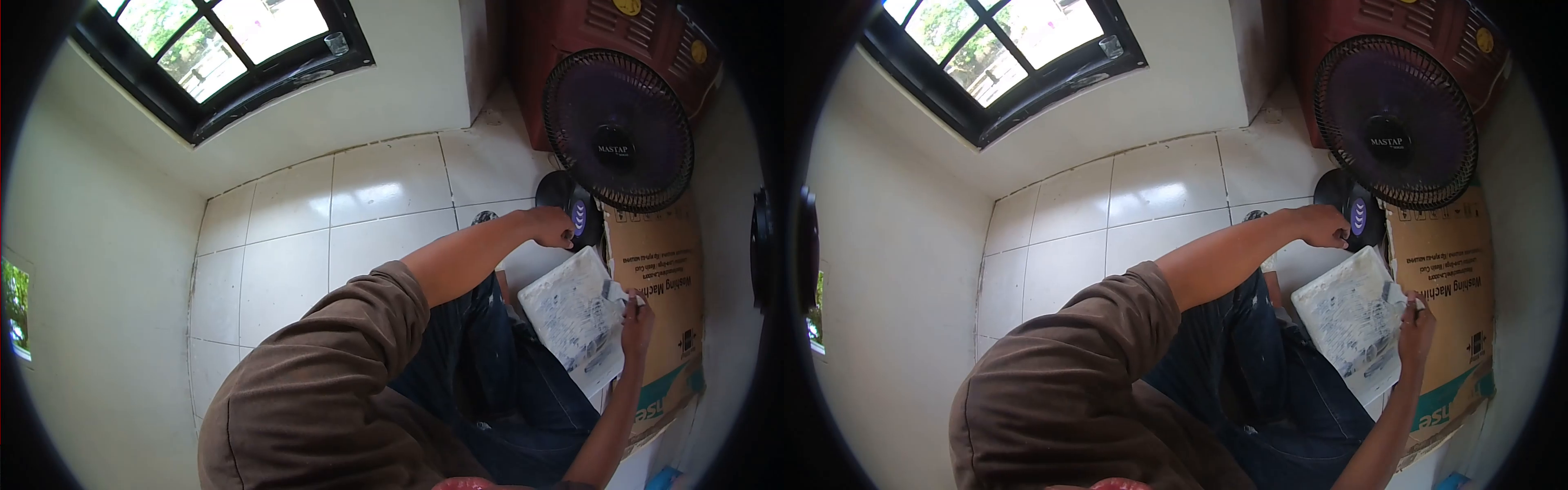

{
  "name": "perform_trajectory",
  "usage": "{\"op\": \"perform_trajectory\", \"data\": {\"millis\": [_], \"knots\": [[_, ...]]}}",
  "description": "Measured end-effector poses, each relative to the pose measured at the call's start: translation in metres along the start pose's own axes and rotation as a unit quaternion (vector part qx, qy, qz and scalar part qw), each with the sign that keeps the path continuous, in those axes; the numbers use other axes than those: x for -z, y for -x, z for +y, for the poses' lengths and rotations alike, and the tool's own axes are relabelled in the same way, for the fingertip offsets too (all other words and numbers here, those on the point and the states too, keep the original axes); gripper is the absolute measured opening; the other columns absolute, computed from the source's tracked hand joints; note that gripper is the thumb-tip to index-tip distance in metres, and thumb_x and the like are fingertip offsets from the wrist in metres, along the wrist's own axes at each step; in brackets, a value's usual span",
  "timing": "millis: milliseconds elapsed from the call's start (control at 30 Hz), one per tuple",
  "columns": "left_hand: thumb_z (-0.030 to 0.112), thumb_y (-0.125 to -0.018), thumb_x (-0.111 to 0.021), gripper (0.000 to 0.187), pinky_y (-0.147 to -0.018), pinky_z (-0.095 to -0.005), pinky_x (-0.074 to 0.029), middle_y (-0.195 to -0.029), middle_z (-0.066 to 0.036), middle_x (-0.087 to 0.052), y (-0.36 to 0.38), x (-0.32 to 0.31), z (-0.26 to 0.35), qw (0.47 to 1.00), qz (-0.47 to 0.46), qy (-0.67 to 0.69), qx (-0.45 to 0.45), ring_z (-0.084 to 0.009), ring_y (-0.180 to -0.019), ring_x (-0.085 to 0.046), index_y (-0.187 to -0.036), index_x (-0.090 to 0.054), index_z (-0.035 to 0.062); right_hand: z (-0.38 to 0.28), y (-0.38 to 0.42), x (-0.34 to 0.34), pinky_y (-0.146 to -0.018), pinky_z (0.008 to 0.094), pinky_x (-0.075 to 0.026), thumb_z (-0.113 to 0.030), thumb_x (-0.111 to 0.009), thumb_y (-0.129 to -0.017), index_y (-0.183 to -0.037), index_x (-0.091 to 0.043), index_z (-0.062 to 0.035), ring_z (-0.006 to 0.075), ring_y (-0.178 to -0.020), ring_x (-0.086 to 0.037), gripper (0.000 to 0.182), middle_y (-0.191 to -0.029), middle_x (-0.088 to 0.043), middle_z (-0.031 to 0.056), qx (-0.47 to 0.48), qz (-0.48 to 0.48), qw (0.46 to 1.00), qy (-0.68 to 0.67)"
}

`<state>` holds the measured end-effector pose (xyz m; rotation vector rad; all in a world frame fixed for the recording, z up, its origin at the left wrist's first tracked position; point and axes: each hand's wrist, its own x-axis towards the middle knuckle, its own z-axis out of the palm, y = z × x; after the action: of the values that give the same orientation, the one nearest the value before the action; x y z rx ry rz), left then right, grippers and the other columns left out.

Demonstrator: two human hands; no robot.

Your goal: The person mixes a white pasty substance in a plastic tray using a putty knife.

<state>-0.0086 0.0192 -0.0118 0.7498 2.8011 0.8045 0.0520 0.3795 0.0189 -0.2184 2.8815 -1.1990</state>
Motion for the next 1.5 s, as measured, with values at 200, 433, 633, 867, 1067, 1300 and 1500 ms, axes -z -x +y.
{"op": "perform_trajectory", "data": {"millis": [200,433,633,867,1067,1300,1500], "knots": [[0.031,-0.097,-0.072,0.031,-0.090,-0.0443,-0.057,-0.109,-0.017,-0.077,-0.005,-0.004,-0.005,0.999,0.014,0.026,-0.041,-0.0349,-0.101,-0.073,-0.114,-0.075,0.0049,-0.021,0.018,-0.032,-0.087,0.0548,-0.053,-0.033,-0.056,-0.107,-0.114,-0.071,0.0016,0.0477,-0.095,-0.068,0.039,-0.096,-0.072,0.0289,0.148,-0.092,0.975,0.142],[0.034,-0.100,-0.072,0.035,-0.092,-0.0383,-0.056,-0.111,-0.013,-0.078,-0.007,0.008,0.016,0.997,-0.027,0.068,0.024,-0.0275,-0.102,-0.074,-0.120,-0.073,0.0057,-0.024,0.021,-0.038,-0.085,0.0529,-0.054,-0.031,-0.056,-0.106,-0.112,-0.070,-0.0047,0.0429,-0.094,-0.069,0.031,-0.098,-0.073,0.0224,0.160,-0.051,0.977,0.135],[0.026,-0.102,-0.069,0.031,-0.092,-0.0322,-0.054,-0.106,-0.011,-0.076,-0.009,0.005,0.022,0.994,-0.065,0.060,0.067,-0.0165,-0.098,-0.071,-0.124,-0.072,0.0044,-0.024,0.014,-0.024,-0.086,0.0529,-0.055,-0.033,-0.052,-0.107,-0.112,-0.071,-0.0043,0.0413,-0.096,-0.070,0.034,-0.099,-0.074,0.0219,0.129,-0.110,0.968,0.187],[0.027,-0.102,-0.069,0.034,-0.091,-0.0324,-0.054,-0.106,-0.011,-0.076,-0.010,-0.002,0.017,0.991,-0.094,0.063,0.069,-0.0169,-0.097,-0.071,-0.125,-0.070,0.0018,-0.008,0.018,-0.043,-0.086,0.0495,-0.058,-0.025,-0.056,-0.100,-0.108,-0.078,-0.0044,0.0384,-0.100,-0.074,0.031,-0.106,-0.077,0.0165,0.095,-0.168,0.957,0.217],[0.028,-0.102,-0.070,0.035,-0.089,-0.0327,-0.055,-0.105,-0.011,-0.076,-0.006,-0.005,0.019,0.991,-0.097,0.048,0.073,-0.0174,-0.094,-0.071,-0.125,-0.071,0.0021,-0.047,0.024,-0.024,-0.087,0.0506,-0.056,-0.032,-0.057,-0.102,-0.103,-0.075,-0.0014,0.0402,-0.098,-0.072,0.035,-0.102,-0.075,0.0208,0.148,-0.133,0.962,0.186],[0.031,-0.101,-0.071,0.034,-0.090,-0.0338,-0.055,-0.104,-0.010,-0.078,-0.005,0.005,0.036,0.993,-0.076,0.067,0.064,-0.0200,-0.095,-0.072,-0.122,-0.074,0.0052,-0.020,0.027,-0.036,-0.087,0.0498,-0.057,-0.027,-0.056,-0.100,-0.099,-0.078,-0.0027,0.0394,-0.103,-0.072,0.033,-0.109,-0.075,0.0198,0.084,-0.219,0.946,0.223],[0.037,-0.108,-0.050,0.048,-0.105,-0.0379,-0.045,-0.131,-0.012,-0.065,0.090,0.162,0.187,0.778,0.332,0.391,-0.362,-0.0176,-0.116,-0.062,-0.134,-0.059,-0.0013,-0.020,0.023,-0.034,-0.087,0.0538,-0.054,-0.031,-0.054,-0.106,-0.105,-0.071,-0.0039,0.0424,-0.098,-0.069,0.032,-0.099,-0.072,0.0222,0.121,-0.207,0.945,0.224]]}}
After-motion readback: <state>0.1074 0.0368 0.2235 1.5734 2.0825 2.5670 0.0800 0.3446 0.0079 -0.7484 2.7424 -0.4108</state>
